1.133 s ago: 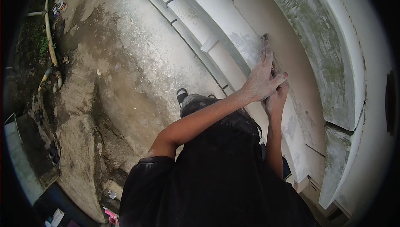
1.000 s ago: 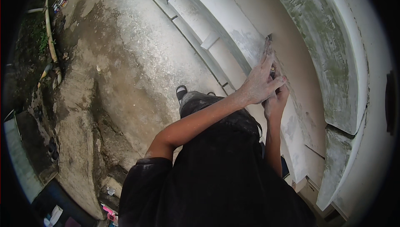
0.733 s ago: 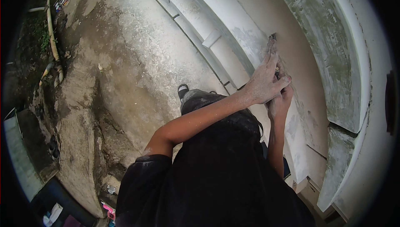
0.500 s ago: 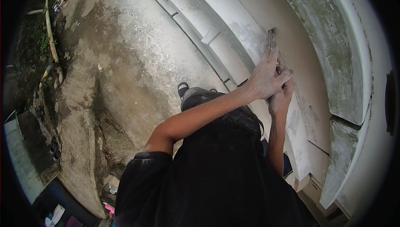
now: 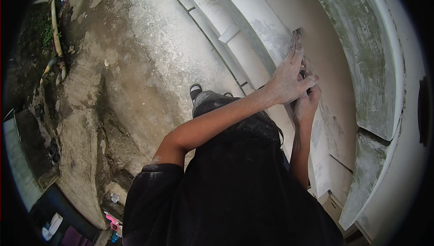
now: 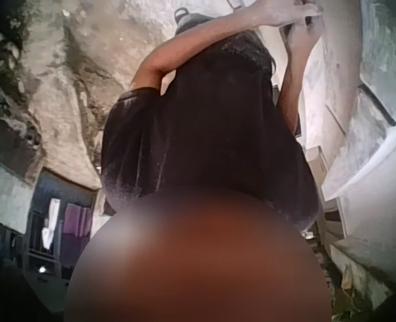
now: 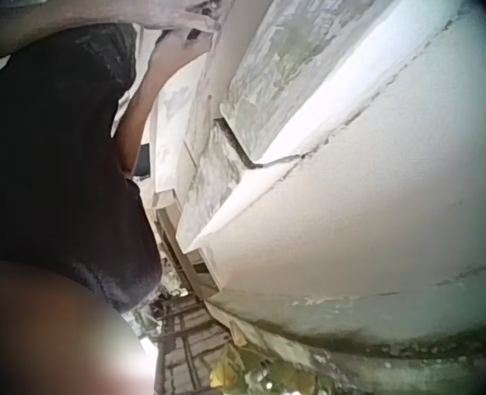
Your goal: Using a putty knife and hands to apply and smooth wall putty into cracks and imperfections on an exterior wall ledge.
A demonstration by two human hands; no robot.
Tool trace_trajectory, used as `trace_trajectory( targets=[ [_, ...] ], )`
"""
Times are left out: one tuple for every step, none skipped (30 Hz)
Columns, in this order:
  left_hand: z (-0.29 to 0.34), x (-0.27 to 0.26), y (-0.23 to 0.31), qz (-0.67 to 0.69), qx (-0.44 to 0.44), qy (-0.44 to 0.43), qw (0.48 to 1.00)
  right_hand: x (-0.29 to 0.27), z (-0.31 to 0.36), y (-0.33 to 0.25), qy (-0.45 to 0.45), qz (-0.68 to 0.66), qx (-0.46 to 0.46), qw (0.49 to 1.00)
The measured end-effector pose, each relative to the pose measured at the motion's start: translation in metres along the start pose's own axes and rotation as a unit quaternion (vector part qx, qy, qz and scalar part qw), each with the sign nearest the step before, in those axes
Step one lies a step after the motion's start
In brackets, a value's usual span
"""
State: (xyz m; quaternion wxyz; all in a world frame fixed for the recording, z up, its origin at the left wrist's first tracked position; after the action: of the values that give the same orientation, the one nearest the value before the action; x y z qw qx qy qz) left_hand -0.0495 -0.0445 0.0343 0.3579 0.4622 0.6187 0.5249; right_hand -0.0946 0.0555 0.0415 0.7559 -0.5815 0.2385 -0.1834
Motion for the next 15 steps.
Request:
trace_trajectory(
  targets=[
    [-0.009,-0.003,0.000,-0.003,0.007,0.000,1.000,-0.002,-0.011,0.000,0.000,0.002,-0.007,1.000],
    [-0.012,-0.003,-0.005,-0.056,0.003,0.035,0.998,-0.004,-0.020,0.001,0.003,0.082,-0.058,0.995],
    [-0.015,-0.005,-0.009,-0.108,-0.002,0.070,0.992,-0.004,-0.026,-0.001,0.004,0.161,-0.109,0.981],
    [-0.013,-0.010,-0.006,-0.078,-0.007,0.029,0.997,-0.005,-0.027,0.004,-0.009,0.132,-0.090,0.987],
    [-0.008,-0.009,-0.006,-0.078,-0.009,0.032,0.996,0.000,-0.019,-0.001,-0.012,0.131,-0.090,0.987],
    [-0.001,-0.003,-0.005,-0.053,0.000,0.021,0.998,0.005,-0.005,-0.007,-0.003,0.098,-0.064,0.993],
    [-0.001,0.000,-0.003,-0.027,0.012,0.008,1.000,0.004,0.000,-0.011,0.008,0.067,-0.041,0.997],
    [-0.003,-0.003,-0.002,-0.027,0.015,0.009,0.999,-0.002,-0.003,-0.001,0.009,0.062,-0.057,0.996],
    [-0.007,-0.008,-0.002,-0.049,0.014,0.012,0.999,-0.001,-0.010,0.002,0.008,0.064,-0.059,0.996],
    [-0.004,-0.008,-0.004,-0.068,0.007,0.013,0.998,0.004,-0.011,0.003,0.004,0.116,-0.093,0.989],
    [0.000,-0.007,-0.006,-0.087,0.000,0.014,0.996,0.008,-0.008,0.002,0.001,0.168,-0.127,0.978],
    [0.004,-0.003,-0.006,-0.085,-0.003,0.015,0.996,0.006,-0.001,0.000,0.000,0.168,-0.123,0.978],
    [0.001,-0.006,-0.004,-0.057,-0.008,0.001,0.998,0.006,-0.001,-0.007,0.002,0.117,-0.077,0.990],
    [-0.002,-0.008,-0.003,-0.028,-0.013,-0.013,0.999,0.006,-0.003,-0.009,0.005,0.065,-0.031,0.997],
    [-0.005,-0.011,-0.005,-0.031,-0.011,-0.011,0.999,0.008,-0.011,-0.004,0.003,0.065,-0.034,0.997]
  ],
)
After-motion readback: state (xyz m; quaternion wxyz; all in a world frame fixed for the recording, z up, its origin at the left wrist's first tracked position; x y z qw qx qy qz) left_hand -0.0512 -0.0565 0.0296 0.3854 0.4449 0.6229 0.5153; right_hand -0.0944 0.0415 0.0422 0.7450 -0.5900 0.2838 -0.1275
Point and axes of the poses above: each hand's wrist, its own z-axis away from the middle knuckle, its own x-axis out of the palm, y = z × x, the point moved 5 cm from there along -z, towards the middle knuckle, and after that the axes turned 15 degrees about -y, right-handed, at the moved point
